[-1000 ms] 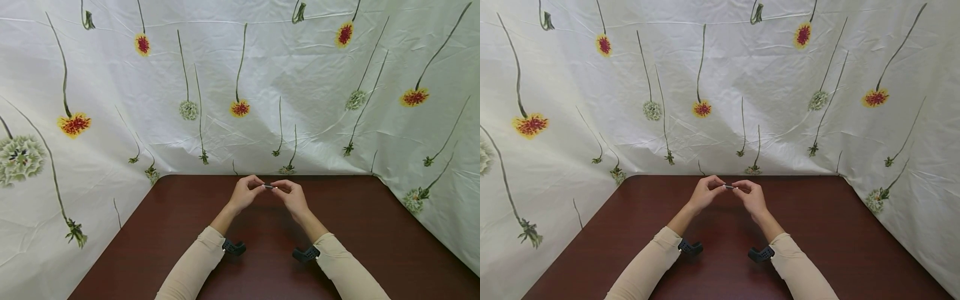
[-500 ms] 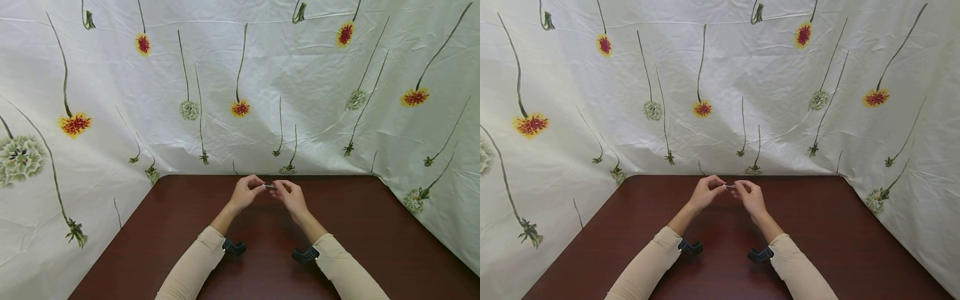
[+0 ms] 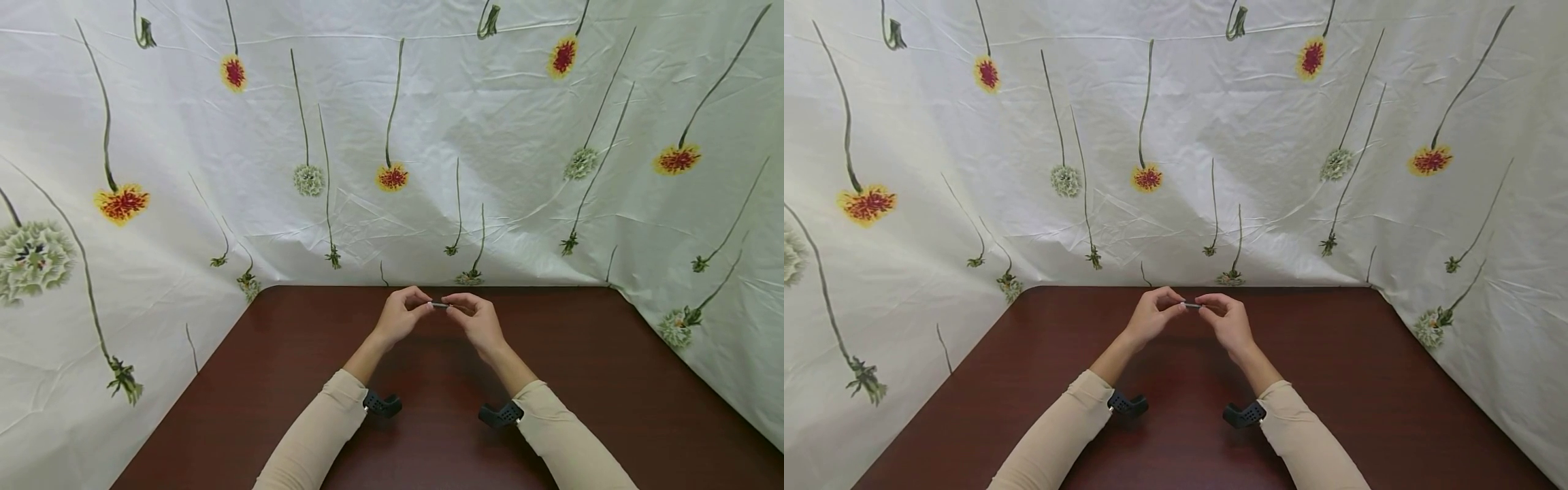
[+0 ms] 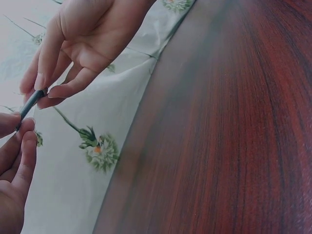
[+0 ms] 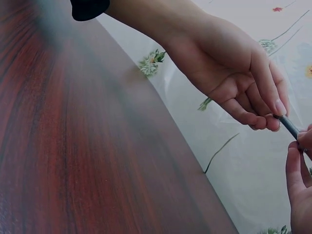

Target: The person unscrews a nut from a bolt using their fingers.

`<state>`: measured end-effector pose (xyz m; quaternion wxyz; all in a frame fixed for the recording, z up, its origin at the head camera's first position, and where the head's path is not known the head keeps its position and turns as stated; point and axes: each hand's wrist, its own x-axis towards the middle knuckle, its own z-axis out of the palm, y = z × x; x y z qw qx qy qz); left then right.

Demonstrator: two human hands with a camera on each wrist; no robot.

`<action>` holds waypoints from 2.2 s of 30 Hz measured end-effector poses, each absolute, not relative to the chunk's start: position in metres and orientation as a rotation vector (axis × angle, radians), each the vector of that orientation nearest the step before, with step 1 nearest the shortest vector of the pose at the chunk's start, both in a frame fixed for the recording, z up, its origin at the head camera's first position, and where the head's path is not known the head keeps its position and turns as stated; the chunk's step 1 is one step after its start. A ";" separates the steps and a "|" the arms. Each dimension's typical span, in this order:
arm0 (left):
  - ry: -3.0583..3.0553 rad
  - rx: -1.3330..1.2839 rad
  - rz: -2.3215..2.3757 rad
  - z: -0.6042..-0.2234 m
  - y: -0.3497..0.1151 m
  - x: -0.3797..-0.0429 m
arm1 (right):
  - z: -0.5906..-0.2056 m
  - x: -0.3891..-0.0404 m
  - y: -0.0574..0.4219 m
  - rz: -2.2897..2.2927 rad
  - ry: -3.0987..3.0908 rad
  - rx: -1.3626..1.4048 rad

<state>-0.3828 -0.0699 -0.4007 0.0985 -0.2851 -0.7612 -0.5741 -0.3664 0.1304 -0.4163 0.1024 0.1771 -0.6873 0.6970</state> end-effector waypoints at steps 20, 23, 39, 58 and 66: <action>-2.206 -0.852 -1.767 -0.412 -0.069 -0.393 | -0.416 -0.364 0.126 2.172 -1.978 0.412; -2.211 -0.852 -1.756 -0.412 -0.069 -0.392 | -0.416 -0.365 0.128 2.311 -1.951 0.356; -2.219 -0.851 -1.740 -0.413 -0.070 -0.393 | -0.412 -0.363 0.132 2.394 -1.911 0.420; -2.253 -0.867 -1.731 -0.395 -0.069 -0.376 | -0.414 -0.365 0.132 2.272 -1.995 0.415; -2.243 -0.834 -1.742 -0.413 -0.071 -0.394 | -0.415 -0.366 0.135 2.181 -2.008 0.396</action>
